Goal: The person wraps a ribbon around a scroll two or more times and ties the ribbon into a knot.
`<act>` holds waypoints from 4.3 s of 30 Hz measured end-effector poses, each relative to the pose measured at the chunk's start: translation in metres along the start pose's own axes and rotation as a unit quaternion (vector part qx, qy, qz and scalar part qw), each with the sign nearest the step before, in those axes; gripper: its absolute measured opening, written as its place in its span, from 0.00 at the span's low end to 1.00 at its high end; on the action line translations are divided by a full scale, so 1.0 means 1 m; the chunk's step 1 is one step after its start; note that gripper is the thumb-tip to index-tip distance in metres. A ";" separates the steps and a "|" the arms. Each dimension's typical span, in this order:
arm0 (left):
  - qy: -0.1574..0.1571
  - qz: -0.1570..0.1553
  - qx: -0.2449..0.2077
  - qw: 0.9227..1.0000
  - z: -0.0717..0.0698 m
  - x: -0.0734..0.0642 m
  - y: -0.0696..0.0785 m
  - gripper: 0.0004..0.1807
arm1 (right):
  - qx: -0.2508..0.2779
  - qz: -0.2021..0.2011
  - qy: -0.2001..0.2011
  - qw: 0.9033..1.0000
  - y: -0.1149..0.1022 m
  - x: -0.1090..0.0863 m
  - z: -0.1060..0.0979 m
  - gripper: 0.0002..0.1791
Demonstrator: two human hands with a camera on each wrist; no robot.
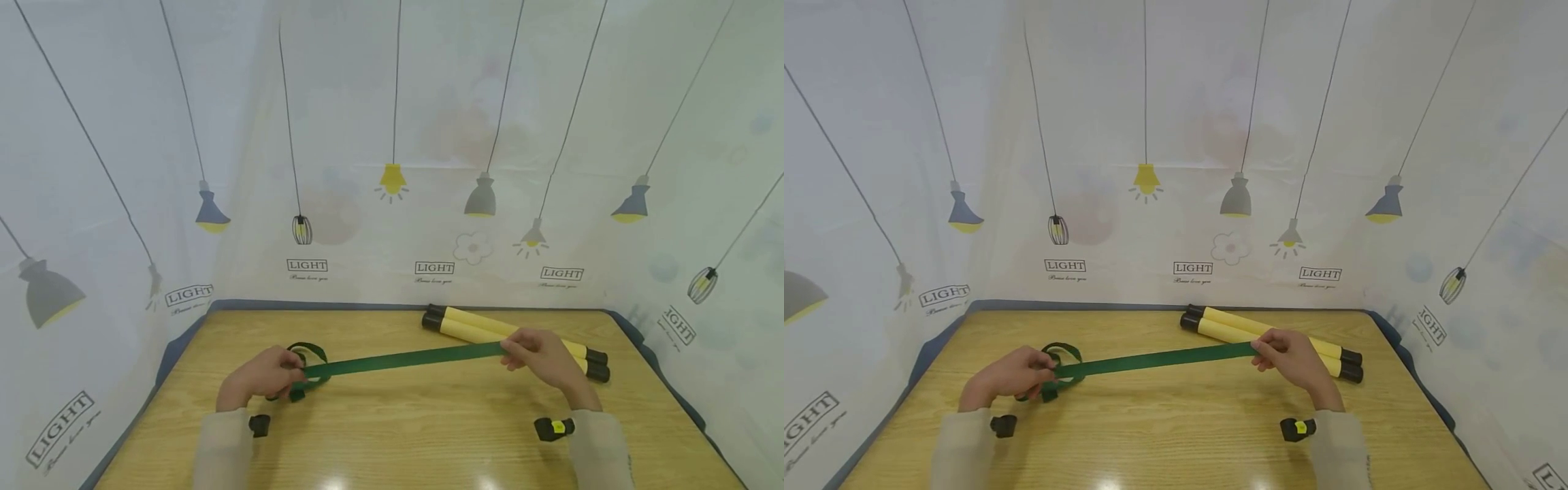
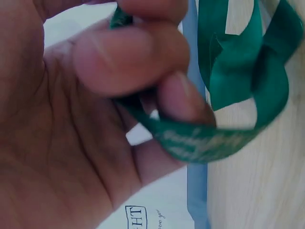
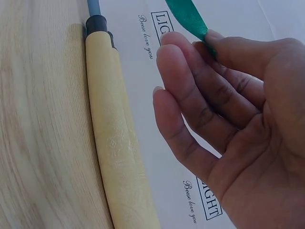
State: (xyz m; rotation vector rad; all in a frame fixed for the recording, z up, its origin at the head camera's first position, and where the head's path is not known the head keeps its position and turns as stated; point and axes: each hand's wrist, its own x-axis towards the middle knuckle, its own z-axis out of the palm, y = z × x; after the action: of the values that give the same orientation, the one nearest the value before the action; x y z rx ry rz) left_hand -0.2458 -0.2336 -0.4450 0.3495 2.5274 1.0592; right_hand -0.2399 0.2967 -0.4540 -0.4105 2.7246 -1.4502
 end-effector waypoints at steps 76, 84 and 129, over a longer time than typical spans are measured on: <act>0.057 -0.096 0.100 0.989 0.034 0.020 -0.018 0.23 | -0.168 0.192 -0.045 0.966 0.050 -0.015 -0.004 0.18; 0.052 -0.109 0.096 0.988 0.033 0.021 -0.015 0.20 | -0.186 0.203 -0.044 0.960 0.046 -0.015 -0.007 0.19; 0.063 -0.119 0.094 0.986 0.036 0.024 -0.018 0.24 | -0.278 -0.006 -0.072 0.958 0.038 0.073 -0.018 0.53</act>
State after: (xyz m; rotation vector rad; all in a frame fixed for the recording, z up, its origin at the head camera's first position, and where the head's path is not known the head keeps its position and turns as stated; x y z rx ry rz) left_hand -0.2536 -0.2146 -0.4875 0.0280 2.7056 0.7771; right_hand -0.3214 0.3141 -0.4680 -0.5194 2.9646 -0.5928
